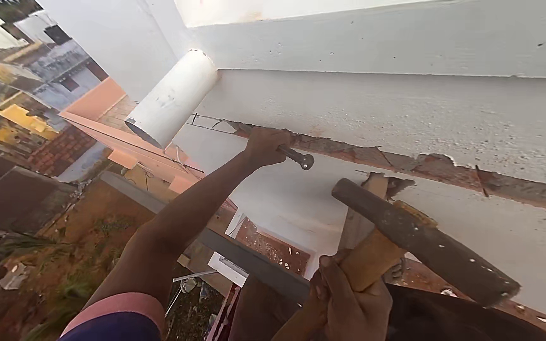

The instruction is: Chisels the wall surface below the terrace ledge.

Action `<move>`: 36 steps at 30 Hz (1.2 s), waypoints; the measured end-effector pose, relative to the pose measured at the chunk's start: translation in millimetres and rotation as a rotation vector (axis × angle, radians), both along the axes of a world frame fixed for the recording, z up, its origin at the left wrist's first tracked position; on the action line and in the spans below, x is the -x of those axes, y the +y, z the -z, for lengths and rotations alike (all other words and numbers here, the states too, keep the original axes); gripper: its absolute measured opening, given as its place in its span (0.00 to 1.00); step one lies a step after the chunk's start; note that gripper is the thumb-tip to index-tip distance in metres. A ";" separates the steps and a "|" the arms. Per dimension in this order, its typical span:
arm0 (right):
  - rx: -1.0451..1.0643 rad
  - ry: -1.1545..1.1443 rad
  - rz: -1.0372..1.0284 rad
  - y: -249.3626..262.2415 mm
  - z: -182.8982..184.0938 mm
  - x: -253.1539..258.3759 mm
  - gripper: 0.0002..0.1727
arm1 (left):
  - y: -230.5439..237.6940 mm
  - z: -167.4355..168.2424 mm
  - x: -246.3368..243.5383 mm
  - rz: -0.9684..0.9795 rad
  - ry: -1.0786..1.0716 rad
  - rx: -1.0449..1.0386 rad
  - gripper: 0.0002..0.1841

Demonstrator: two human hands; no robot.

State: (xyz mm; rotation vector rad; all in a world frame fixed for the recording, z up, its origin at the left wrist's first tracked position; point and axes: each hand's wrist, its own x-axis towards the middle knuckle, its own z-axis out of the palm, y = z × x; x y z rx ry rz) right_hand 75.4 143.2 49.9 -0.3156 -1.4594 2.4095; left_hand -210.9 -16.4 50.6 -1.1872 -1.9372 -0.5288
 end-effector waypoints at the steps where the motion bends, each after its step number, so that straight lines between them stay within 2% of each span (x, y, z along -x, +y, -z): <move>1: -0.055 0.013 -0.011 1.7 -6.6 -2.3 0.05 | 0.7 0.0 1.5 -0.006 -0.012 -0.022 0.09; 3: -0.121 0.081 -0.013 8.9 -21.7 -7.9 0.05 | 3.0 0.8 2.7 -0.013 -0.038 -0.075 0.07; 7: -0.156 0.452 0.071 28.4 -41.5 -5.2 0.02 | -0.1 -1.0 5.6 0.020 -0.046 -0.135 0.07; 9: -0.145 0.522 0.130 15.2 -40.2 8.0 0.03 | -1.2 -2.8 7.6 0.034 -0.041 -0.148 0.08; 10: -0.125 0.464 0.148 -0.4 -34.2 19.4 0.04 | -1.7 -4.3 8.9 0.029 -0.039 -0.146 0.08; 12: -0.177 0.167 0.093 -25.2 -20.0 42.5 0.06 | -3.4 -4.6 9.5 0.005 -0.050 -0.126 0.08; 14: -0.163 -0.009 -0.010 -19.1 -24.0 44.6 0.04 | -2.2 0.2 5.5 -0.009 -0.065 -0.100 0.08; 17: -0.071 0.233 0.062 4.9 -38.5 10.0 0.06 | -1.8 -0.6 7.0 -0.008 -0.034 -0.101 0.08; 20: -0.088 0.498 0.094 24.4 -45.0 -11.8 0.03 | 1.0 1.2 9.2 -0.032 0.010 -0.109 0.07; 21: -0.086 0.491 0.119 18.5 -42.2 -5.7 0.04 | 2.6 2.4 10.1 -0.045 0.021 -0.105 0.07; 23: -0.104 0.264 0.144 -7.4 -26.9 25.5 0.08 | 5.3 6.7 11.7 -0.071 0.031 -0.090 0.07; 25: -0.198 -0.067 -0.031 -8.7 -22.0 45.4 0.05 | 10.5 12.9 8.6 -0.089 0.024 -0.045 0.06; 26: -0.197 -0.109 -0.092 -0.8 -28.8 45.8 0.04 | 12.6 13.8 7.8 -0.092 0.028 -0.022 0.06; 27: -0.169 -0.057 -0.091 5.8 -35.6 38.3 0.04 | 13.5 11.0 10.3 -0.092 0.045 -0.021 0.06; 29: -0.093 0.190 0.015 16.7 -43.9 9.7 0.05 | 12.1 8.7 9.2 -0.085 0.063 -0.057 0.07; 32: -0.074 0.470 0.095 34.8 -50.4 -11.7 0.03 | 6.0 7.1 6.9 -0.065 0.064 -0.102 0.07; 34: -0.022 0.416 0.156 12.0 -37.9 6.0 0.06 | 4.4 6.9 9.0 -0.061 0.068 -0.096 0.07; 36: -0.034 0.111 0.097 -14.6 -17.4 40.5 0.09 | 5.0 7.6 11.2 -0.074 0.070 -0.083 0.08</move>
